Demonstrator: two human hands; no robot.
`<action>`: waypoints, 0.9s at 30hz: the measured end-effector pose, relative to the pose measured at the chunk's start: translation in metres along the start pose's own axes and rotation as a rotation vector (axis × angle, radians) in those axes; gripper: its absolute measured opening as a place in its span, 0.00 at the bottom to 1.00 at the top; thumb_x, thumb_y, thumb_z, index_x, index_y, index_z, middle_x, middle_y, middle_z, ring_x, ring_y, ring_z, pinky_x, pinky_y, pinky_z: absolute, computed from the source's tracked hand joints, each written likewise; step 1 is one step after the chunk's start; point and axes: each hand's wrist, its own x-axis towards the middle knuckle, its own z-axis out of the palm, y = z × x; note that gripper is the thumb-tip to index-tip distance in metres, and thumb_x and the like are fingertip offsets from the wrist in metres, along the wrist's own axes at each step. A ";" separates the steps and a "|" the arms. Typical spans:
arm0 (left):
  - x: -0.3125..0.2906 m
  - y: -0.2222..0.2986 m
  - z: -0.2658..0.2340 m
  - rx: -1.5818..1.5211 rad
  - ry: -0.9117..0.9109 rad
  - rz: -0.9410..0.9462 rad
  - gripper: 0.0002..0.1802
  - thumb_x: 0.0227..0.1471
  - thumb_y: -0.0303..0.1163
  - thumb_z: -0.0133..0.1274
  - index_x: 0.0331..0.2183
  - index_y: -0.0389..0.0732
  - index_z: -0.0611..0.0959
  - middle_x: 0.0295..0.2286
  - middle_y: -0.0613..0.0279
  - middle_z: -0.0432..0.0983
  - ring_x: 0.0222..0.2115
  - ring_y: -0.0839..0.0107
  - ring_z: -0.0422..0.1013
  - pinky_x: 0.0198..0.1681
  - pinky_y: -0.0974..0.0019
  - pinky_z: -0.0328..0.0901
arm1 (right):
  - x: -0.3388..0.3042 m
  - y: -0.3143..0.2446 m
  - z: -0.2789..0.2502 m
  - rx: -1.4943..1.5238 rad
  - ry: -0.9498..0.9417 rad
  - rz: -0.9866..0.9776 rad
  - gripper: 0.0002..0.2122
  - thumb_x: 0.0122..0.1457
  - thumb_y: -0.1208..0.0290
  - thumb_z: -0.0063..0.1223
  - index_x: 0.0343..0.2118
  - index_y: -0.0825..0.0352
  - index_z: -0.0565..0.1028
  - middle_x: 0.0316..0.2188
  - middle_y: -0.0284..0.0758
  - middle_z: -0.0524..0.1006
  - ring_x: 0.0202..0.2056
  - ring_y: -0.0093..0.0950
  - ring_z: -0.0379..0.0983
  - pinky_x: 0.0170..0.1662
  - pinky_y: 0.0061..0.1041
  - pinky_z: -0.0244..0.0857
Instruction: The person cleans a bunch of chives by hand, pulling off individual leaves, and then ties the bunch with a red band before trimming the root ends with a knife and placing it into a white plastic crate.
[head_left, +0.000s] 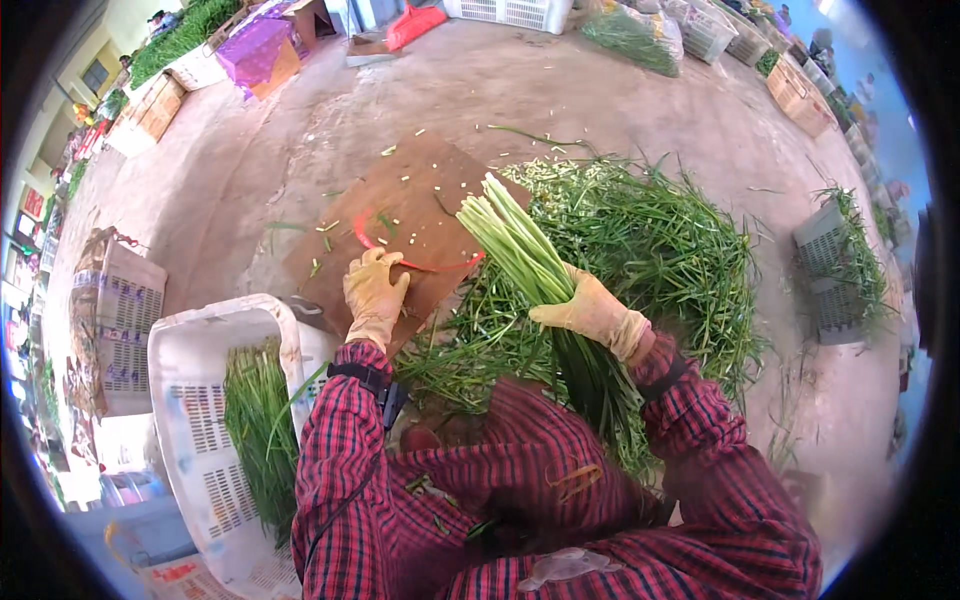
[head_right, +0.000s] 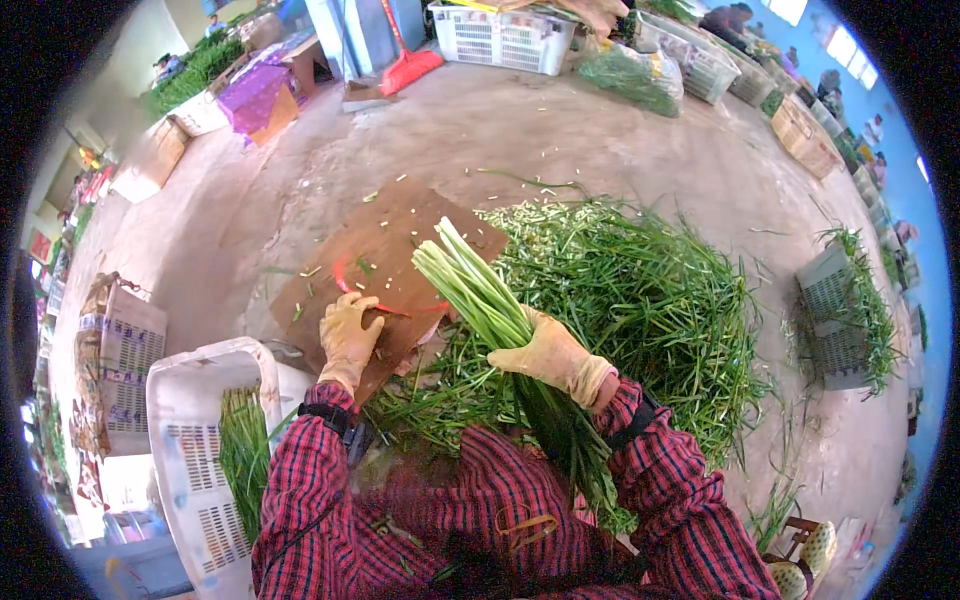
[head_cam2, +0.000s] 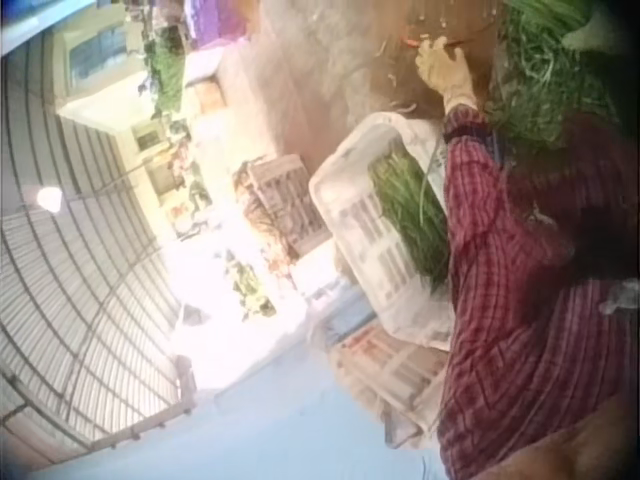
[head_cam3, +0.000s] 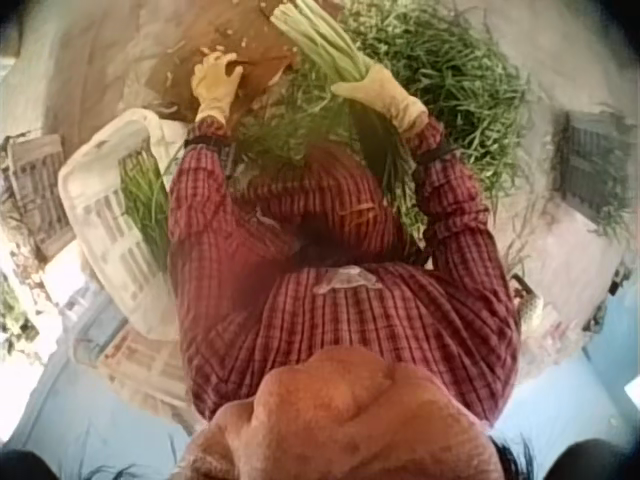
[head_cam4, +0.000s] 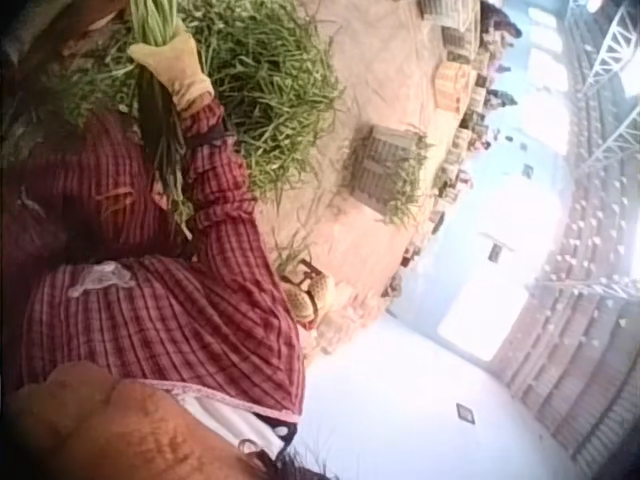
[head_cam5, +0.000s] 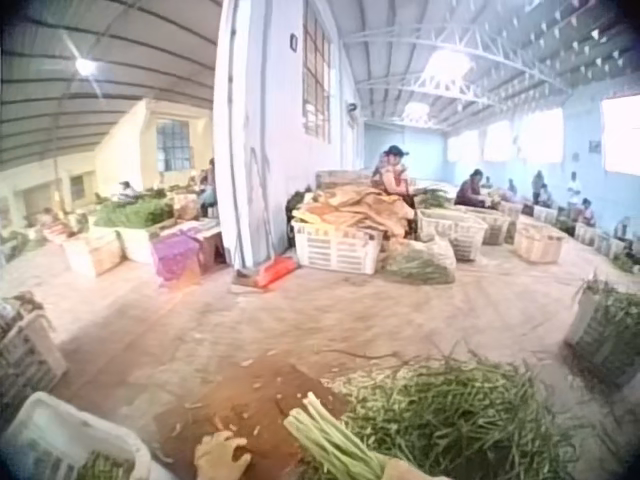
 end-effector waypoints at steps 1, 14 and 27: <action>0.001 -0.001 0.002 0.001 -0.032 -0.005 0.16 0.46 0.40 0.63 0.41 0.56 0.85 0.41 0.67 0.78 0.46 0.61 0.71 0.49 0.54 0.63 | 0.002 0.000 0.001 0.039 -0.012 0.059 0.27 0.50 0.75 0.67 0.55 0.69 0.72 0.41 0.31 0.81 0.37 0.19 0.76 0.43 0.23 0.72; 0.012 -0.009 -0.003 0.089 -0.009 0.071 0.11 0.45 0.41 0.64 0.35 0.56 0.86 0.39 0.69 0.75 0.45 0.63 0.69 0.46 0.55 0.59 | 0.037 0.011 0.020 0.040 -0.039 0.043 0.27 0.50 0.75 0.68 0.54 0.70 0.72 0.44 0.31 0.80 0.42 0.18 0.74 0.48 0.22 0.70; 0.004 -0.011 0.012 0.225 0.059 0.082 0.06 0.52 0.42 0.59 0.32 0.55 0.87 0.26 0.65 0.78 0.33 0.59 0.74 0.36 0.53 0.65 | 0.078 0.000 0.034 -0.343 0.035 -0.097 0.34 0.46 0.54 0.65 0.53 0.71 0.71 0.40 0.46 0.81 0.44 0.38 0.78 0.50 0.32 0.70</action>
